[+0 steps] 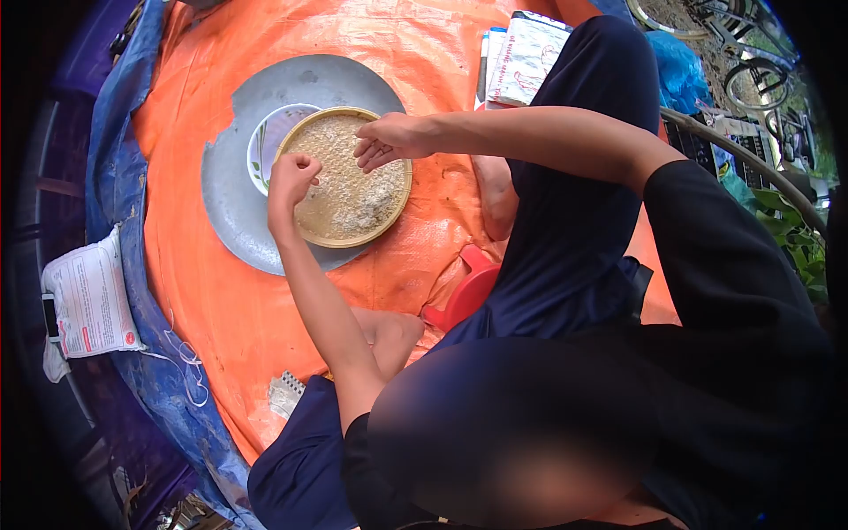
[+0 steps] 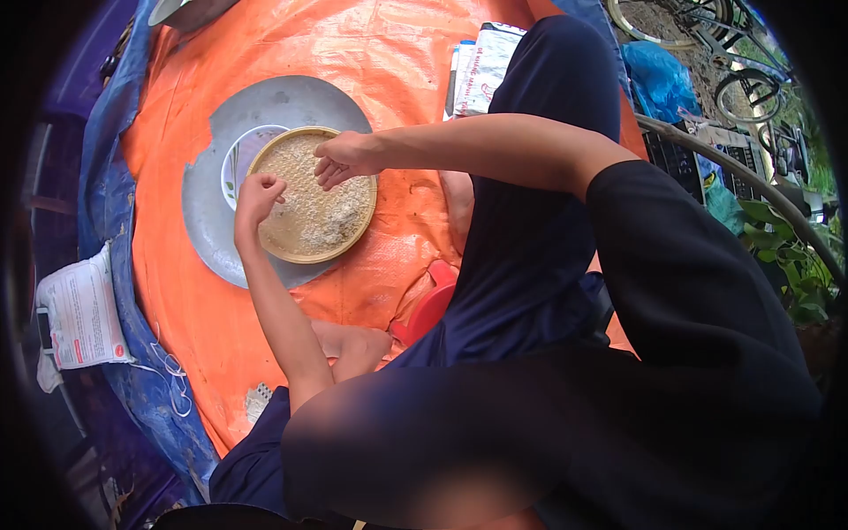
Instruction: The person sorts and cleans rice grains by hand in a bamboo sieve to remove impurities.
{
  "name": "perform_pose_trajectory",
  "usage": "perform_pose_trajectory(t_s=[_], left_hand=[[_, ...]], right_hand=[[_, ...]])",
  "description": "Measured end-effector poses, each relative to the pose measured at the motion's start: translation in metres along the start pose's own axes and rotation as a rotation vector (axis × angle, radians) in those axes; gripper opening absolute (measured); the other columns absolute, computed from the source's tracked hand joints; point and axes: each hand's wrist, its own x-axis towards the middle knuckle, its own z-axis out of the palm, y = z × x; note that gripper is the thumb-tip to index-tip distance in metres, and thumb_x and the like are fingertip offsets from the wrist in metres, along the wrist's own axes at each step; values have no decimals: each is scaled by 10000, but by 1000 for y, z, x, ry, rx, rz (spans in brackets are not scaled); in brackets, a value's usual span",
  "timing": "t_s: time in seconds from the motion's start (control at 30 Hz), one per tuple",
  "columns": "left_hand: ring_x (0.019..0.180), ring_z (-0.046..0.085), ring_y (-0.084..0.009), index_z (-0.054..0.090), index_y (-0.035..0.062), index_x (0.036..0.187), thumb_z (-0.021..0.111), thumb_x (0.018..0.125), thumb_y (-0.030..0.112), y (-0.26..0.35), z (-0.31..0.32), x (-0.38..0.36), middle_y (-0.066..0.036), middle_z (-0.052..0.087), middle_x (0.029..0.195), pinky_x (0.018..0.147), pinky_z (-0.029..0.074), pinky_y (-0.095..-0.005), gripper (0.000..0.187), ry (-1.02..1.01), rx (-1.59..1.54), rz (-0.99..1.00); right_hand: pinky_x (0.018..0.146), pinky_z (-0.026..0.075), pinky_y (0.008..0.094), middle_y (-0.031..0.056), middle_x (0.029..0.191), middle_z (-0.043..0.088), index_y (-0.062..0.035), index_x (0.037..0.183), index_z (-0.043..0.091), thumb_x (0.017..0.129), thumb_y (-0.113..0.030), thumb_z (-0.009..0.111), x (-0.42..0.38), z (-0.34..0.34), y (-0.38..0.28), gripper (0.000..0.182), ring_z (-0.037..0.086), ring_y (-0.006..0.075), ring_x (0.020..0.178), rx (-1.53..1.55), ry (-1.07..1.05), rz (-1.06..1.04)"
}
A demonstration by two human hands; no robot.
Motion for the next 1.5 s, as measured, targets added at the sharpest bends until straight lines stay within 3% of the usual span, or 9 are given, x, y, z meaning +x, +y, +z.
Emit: perform_pose_trajectory(t_s=[0.13,0.37,0.67,0.9,0.93,1.1,1.23,1.33,1.5], left_hand=[[633,620,-88,652,35,808,632,849,234,6,-17,-10,12,636,727,586,438,-249,204,-52,-256,11],[640,614,-91,679,25,818,636,823,186,12,-19,-14,-7,622,698,577,412,-230,167,-93,-318,-18],[622,633,-134,702,-13,826,723,765,169,-4,2,1,-76,675,686,574,472,-280,193,113,188,11],[681,667,-257,725,61,772,772,681,189,18,22,-7,-121,693,743,633,499,-367,164,183,440,2],[711,674,-316,714,58,755,754,709,166,20,22,-6,-151,690,784,668,515,-409,123,151,450,-18],[768,684,-338,704,18,757,668,733,69,35,32,-7,-217,672,790,693,522,-438,67,146,643,52],[730,684,-351,712,32,758,597,756,42,21,48,1,-217,668,773,655,536,-450,116,273,746,173],[823,678,-362,705,25,815,706,661,146,30,38,-6,-223,675,844,720,532,-445,196,170,671,70],[741,673,-341,664,-4,746,694,627,140,45,25,-4,-214,665,774,681,517,-423,190,250,372,53]], right_hand=[[888,535,322,212,1054,617,117,1117,522,991,-281,423,4,1,1,428,644,265,967,-24,-2,23],[882,537,315,215,1052,618,114,1111,526,985,-287,433,0,3,0,431,646,263,965,-56,0,23],[884,536,315,213,1045,621,116,1102,530,972,-280,448,0,3,2,425,648,261,959,-59,-2,18],[880,538,316,207,1035,627,114,1091,535,964,-266,464,0,4,1,406,650,262,957,-49,3,19],[880,538,317,207,1033,627,113,1091,535,965,-266,465,0,5,1,405,650,263,957,-47,3,21],[901,540,346,267,1105,598,166,1171,479,968,-253,439,1,3,2,467,642,310,991,-40,-23,-9],[896,535,343,205,1023,627,113,1096,532,974,-272,468,0,2,3,408,643,280,969,8,0,-18],[913,534,367,248,1103,589,155,1165,478,977,-283,459,2,-2,3,477,618,307,1026,5,-31,-12],[917,526,335,201,1046,599,123,1136,503,982,-289,447,-3,-1,-1,444,623,268,997,-24,-9,5]])
